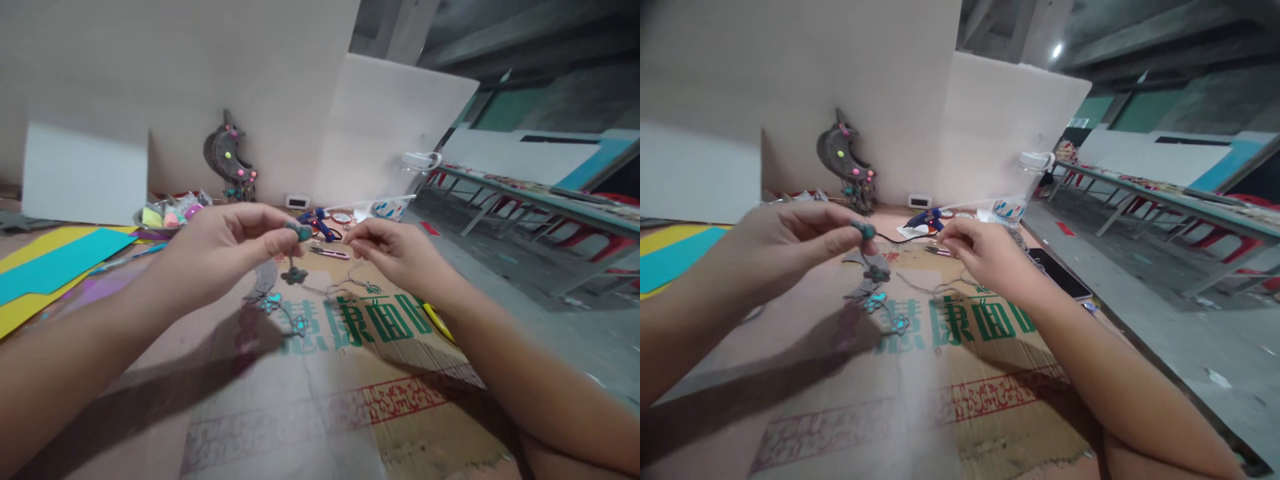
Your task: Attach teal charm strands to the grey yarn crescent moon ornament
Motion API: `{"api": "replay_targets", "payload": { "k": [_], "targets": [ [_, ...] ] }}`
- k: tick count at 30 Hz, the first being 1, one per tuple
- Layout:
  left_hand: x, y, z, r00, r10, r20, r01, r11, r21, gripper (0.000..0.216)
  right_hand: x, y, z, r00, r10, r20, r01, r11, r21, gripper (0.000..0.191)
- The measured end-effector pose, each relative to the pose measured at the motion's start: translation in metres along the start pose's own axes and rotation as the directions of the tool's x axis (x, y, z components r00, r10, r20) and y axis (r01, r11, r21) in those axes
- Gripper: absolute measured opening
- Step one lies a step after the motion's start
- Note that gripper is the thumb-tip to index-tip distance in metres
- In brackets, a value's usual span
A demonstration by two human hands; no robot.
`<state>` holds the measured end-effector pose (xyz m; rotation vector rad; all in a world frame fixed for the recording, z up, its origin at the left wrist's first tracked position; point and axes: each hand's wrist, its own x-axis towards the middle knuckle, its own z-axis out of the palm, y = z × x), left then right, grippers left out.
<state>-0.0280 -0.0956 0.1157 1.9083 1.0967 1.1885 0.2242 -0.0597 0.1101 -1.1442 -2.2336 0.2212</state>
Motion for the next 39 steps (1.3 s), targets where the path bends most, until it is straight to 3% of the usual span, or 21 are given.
{"api": "replay_targets", "payload": {
  "k": [4, 9, 15, 17, 21, 28, 31, 39],
  "targets": [
    [0.001, 0.008, -0.007, 0.997, -0.019, -0.075, 0.018, 1.000, -0.022, 0.015, 0.004, 0.007, 0.008, 0.994, 0.099, 0.041, -0.104, 0.986, 0.132, 0.009],
    [0.008, 0.000, -0.007, 0.996, -0.087, -0.016, 0.087, 0.996, -0.012, 0.019, 0.007, 0.014, 0.012, 0.992, 0.115, 0.048, -0.115, 0.993, -0.003, 0.027],
    [0.018, -0.011, -0.017, 0.989, -0.121, -0.090, 0.127, 0.990, 0.061, 0.026, 0.032, 0.073, 0.032, 0.985, 0.172, 0.032, -0.168, 0.981, -0.094, 0.032],
    [0.021, -0.015, -0.018, 0.991, -0.113, -0.068, 0.115, 0.993, 0.028, 0.024, 0.048, 0.096, 0.043, 0.965, 0.247, 0.085, -0.242, 0.968, -0.068, 0.042],
    [0.024, -0.028, -0.011, 0.993, -0.112, 0.028, 0.114, 0.990, -0.081, 0.022, 0.084, 0.125, 0.067, 0.956, 0.268, 0.121, -0.266, 0.963, -0.038, 0.049],
    [0.027, -0.043, -0.004, 0.986, -0.123, 0.113, 0.136, 0.984, -0.117, 0.023, 0.105, 0.127, 0.101, 0.938, 0.308, 0.162, -0.317, 0.948, 0.036, 0.033],
    [0.028, -0.043, -0.003, 0.984, -0.135, 0.120, 0.149, 0.981, -0.121, 0.020, 0.102, 0.123, 0.098, 0.932, 0.326, 0.157, -0.339, 0.938, 0.068, 0.021],
    [0.024, -0.039, 0.006, 0.978, -0.089, 0.188, 0.099, 0.994, -0.040, 0.020, 0.077, 0.094, 0.047, 0.952, 0.258, 0.164, -0.290, 0.931, 0.221, 0.036]
  ]
}}
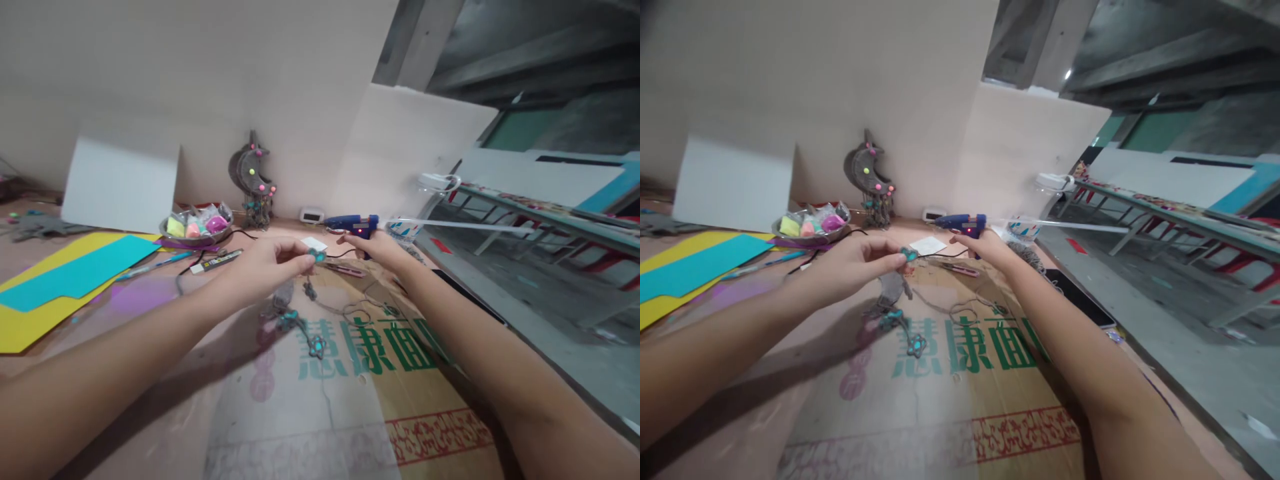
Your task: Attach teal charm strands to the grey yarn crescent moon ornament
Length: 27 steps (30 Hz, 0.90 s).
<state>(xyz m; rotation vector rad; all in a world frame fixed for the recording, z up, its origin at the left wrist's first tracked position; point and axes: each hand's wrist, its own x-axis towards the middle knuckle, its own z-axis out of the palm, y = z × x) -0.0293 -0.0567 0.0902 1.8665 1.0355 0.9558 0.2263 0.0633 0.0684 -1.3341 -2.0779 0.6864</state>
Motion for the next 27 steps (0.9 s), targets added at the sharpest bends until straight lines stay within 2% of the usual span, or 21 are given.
{"api": "replay_targets", "payload": {
  "k": [4, 6, 8, 12, 18, 27],
  "targets": [
    [-0.006, 0.002, 0.005, 1.000, 0.022, -0.004, -0.021, 0.991, 0.133, 0.019, -0.042, -0.021, -0.013, 0.994, -0.099, -0.054, 0.109, 0.970, 0.218, 0.033],
    [-0.008, 0.003, 0.007, 0.999, 0.041, -0.035, -0.033, 0.979, 0.203, 0.016, -0.062, -0.030, -0.019, 0.991, -0.113, -0.075, 0.129, 0.954, 0.270, 0.029],
    [-0.009, 0.002, 0.009, 0.996, 0.063, -0.063, -0.045, 0.966, 0.256, 0.016, -0.078, -0.036, -0.024, 0.991, -0.121, -0.051, 0.129, 0.968, 0.217, 0.027],
    [-0.009, 0.000, 0.008, 0.991, 0.079, -0.106, -0.039, 0.941, 0.336, 0.019, -0.095, -0.041, -0.026, 0.981, -0.195, -0.023, 0.196, 0.978, 0.075, 0.038],
    [-0.012, 0.001, 0.008, 0.992, 0.081, -0.099, -0.033, 0.911, 0.412, 0.023, -0.100, -0.038, -0.021, 0.953, -0.282, 0.114, 0.271, 0.957, 0.100, 0.041],
    [-0.013, -0.002, 0.009, 0.986, 0.144, -0.089, -0.083, 0.869, 0.489, 0.023, -0.104, -0.027, -0.019, 0.989, -0.120, 0.082, 0.120, 0.993, -0.001, 0.042]
  ]
}}
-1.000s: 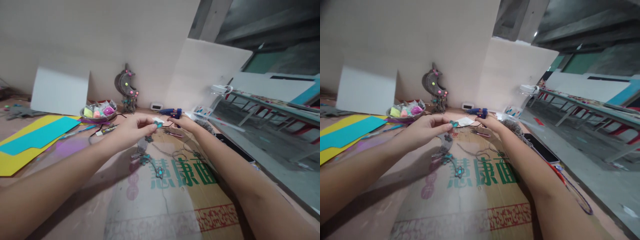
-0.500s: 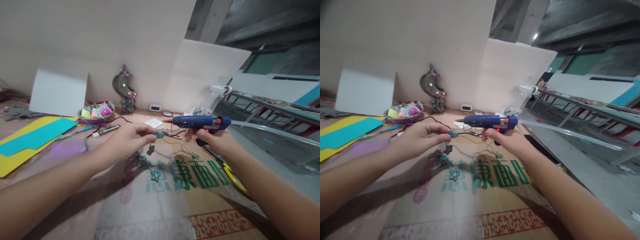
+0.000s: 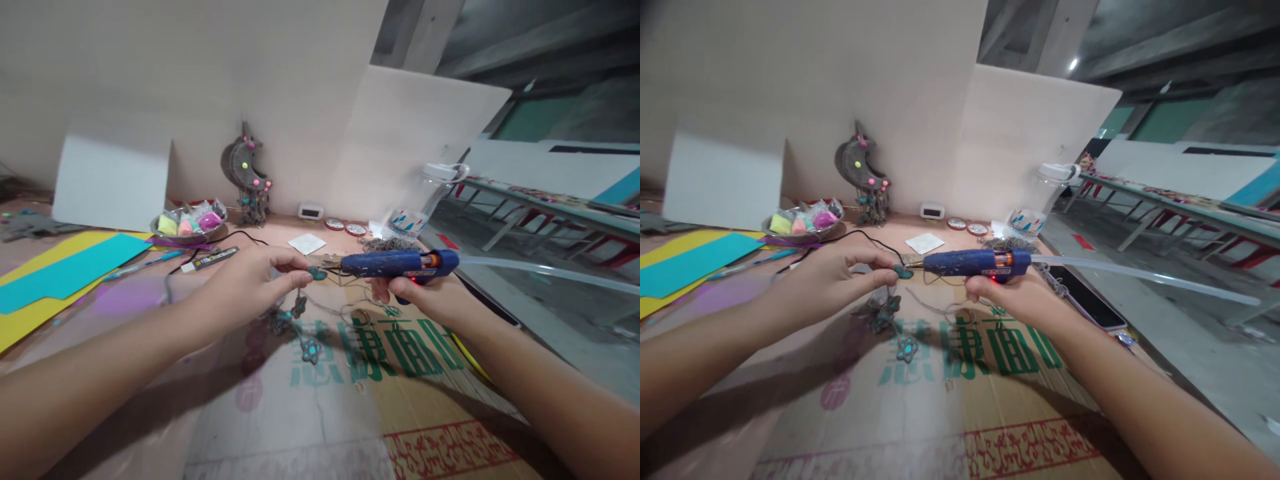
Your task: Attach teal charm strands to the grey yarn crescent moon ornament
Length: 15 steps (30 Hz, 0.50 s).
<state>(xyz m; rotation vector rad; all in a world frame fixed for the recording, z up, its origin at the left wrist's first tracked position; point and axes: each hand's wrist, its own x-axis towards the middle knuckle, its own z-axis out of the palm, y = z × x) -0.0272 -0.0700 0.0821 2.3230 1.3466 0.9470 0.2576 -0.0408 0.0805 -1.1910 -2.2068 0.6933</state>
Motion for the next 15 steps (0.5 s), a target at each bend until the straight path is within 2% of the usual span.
{"api": "replay_targets", "payload": {
  "k": [15],
  "targets": [
    [0.0006, -0.0006, -0.0011, 1.000, 0.027, -0.009, -0.027, 1.000, 0.014, 0.020, -0.0001, 0.0028, 0.0060, 0.995, 0.092, -0.050, -0.093, 0.995, -0.027, 0.041]
  ]
}}
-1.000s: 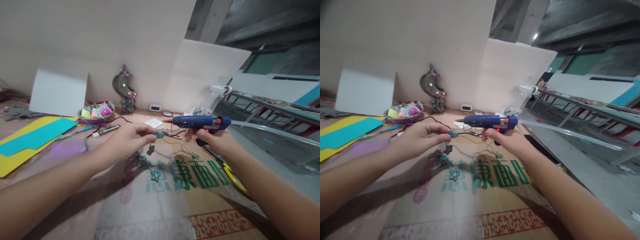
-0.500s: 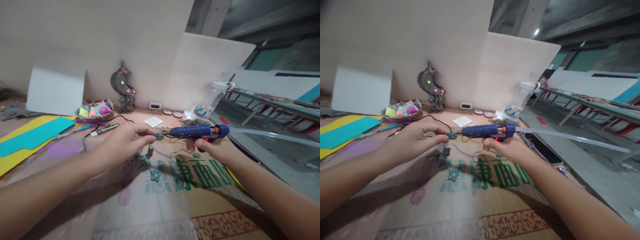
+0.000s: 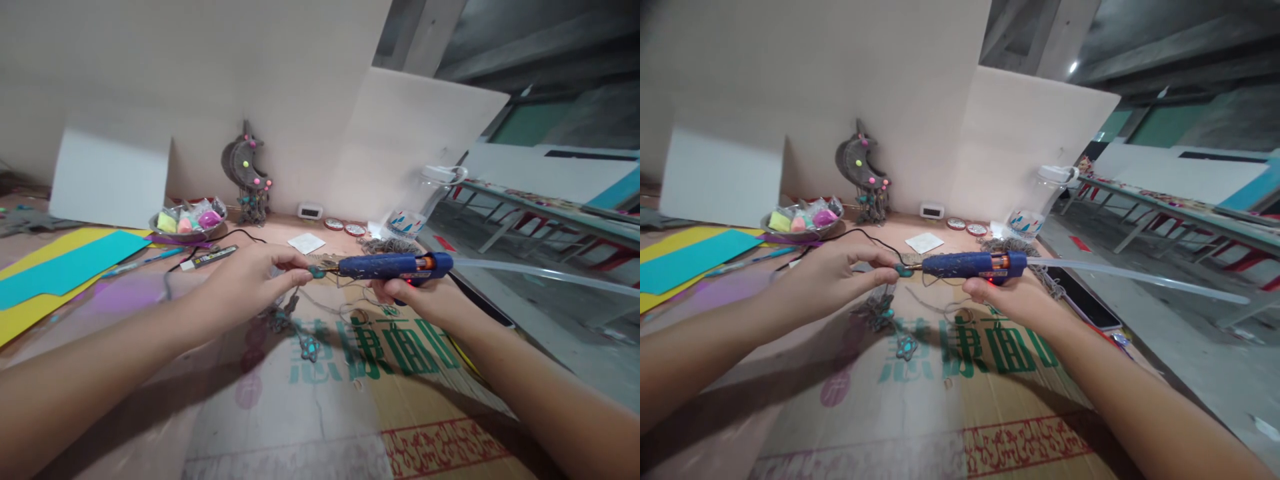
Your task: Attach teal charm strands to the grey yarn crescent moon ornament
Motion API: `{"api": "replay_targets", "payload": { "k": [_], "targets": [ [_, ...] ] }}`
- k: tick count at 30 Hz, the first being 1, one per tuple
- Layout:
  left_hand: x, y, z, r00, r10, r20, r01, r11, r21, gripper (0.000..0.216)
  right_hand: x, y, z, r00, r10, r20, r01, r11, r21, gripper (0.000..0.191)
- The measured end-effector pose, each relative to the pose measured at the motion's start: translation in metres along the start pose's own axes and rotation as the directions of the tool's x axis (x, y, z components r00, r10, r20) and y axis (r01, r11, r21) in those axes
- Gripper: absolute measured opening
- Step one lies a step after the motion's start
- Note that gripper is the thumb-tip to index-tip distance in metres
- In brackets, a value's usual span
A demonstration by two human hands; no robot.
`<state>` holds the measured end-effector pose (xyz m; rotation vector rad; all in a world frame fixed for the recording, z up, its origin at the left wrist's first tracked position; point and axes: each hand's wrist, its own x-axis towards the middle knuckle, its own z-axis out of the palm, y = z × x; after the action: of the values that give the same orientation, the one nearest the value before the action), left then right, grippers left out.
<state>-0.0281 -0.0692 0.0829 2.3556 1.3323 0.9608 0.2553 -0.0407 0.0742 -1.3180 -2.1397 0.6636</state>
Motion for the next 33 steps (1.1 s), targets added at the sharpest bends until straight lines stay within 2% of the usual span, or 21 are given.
{"api": "replay_targets", "payload": {
  "k": [10, 16, 28, 33],
  "targets": [
    [0.001, -0.001, 0.000, 1.000, 0.010, -0.013, -0.010, 1.000, 0.010, 0.018, -0.003, 0.000, 0.002, 0.997, 0.032, -0.072, -0.031, 0.999, 0.013, 0.042],
    [0.000, -0.001, 0.000, 1.000, 0.012, -0.013, -0.012, 1.000, 0.003, 0.019, -0.004, -0.003, 0.002, 0.991, 0.004, -0.134, -0.004, 1.000, 0.007, 0.040],
    [0.000, 0.001, -0.002, 1.000, 0.012, 0.017, -0.012, 1.000, -0.002, 0.023, -0.003, -0.008, 0.002, 0.992, -0.034, -0.122, 0.032, 0.999, -0.018, 0.033],
    [0.000, -0.001, -0.001, 1.000, 0.025, 0.007, -0.025, 1.000, 0.019, 0.022, -0.002, -0.012, 0.001, 0.998, 0.001, -0.058, -0.004, 0.999, -0.042, 0.037]
  ]
}}
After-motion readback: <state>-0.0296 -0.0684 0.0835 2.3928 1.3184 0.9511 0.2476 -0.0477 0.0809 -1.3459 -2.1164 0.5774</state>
